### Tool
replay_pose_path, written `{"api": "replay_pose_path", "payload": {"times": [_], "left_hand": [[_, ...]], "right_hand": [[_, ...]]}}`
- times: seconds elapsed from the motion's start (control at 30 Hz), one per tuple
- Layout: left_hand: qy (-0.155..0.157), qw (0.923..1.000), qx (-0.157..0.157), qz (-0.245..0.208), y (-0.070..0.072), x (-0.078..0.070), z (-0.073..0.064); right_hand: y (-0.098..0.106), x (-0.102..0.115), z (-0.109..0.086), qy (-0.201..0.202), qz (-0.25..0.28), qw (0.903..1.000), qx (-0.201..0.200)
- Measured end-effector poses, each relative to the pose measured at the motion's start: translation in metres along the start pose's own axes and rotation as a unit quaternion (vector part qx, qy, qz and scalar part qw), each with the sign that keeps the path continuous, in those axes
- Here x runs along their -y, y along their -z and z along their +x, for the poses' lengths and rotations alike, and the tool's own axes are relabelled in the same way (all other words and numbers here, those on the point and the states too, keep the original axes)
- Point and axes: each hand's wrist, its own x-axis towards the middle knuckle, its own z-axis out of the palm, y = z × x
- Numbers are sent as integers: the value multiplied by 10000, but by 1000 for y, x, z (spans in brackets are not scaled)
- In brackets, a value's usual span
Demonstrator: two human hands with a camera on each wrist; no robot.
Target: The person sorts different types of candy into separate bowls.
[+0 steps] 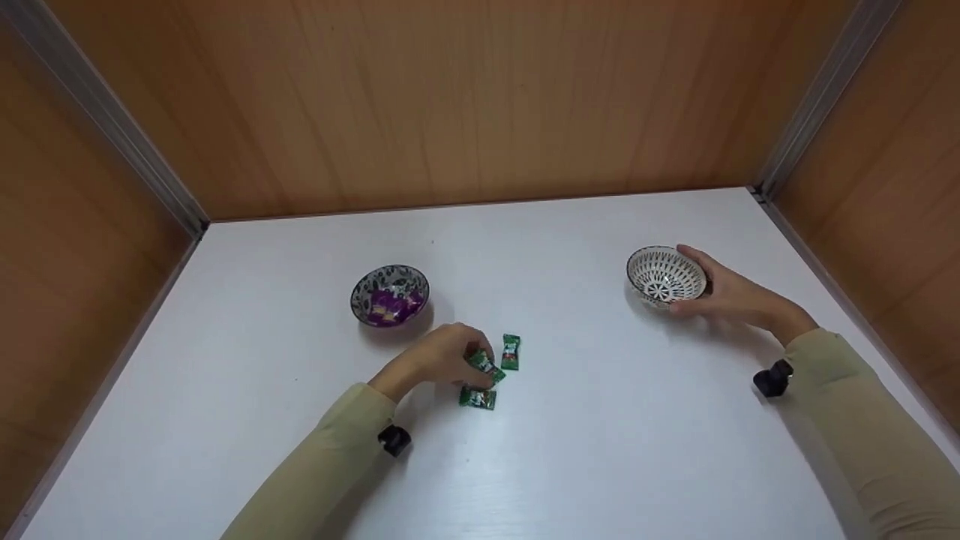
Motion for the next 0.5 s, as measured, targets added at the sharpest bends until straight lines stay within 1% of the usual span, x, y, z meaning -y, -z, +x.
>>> {"api": "replay_pose_path", "payload": {"times": [0.07,0.23,0.37,0.5], "left_hand": [[-28,10000,12,-28,-1,0,0],[79,9997,28,-238,-1,0,-3],[124,9996,53,-258,1,0,-3],[55,9996,28,-291,4,1,-3]], "right_hand": [[-1,0,-2,10,93,10000,27],[-1,0,-4,-47,376,9991,186],[0,3,-5,-102,311,9992,250],[1,7,-4,-197,262,9991,253]]}}
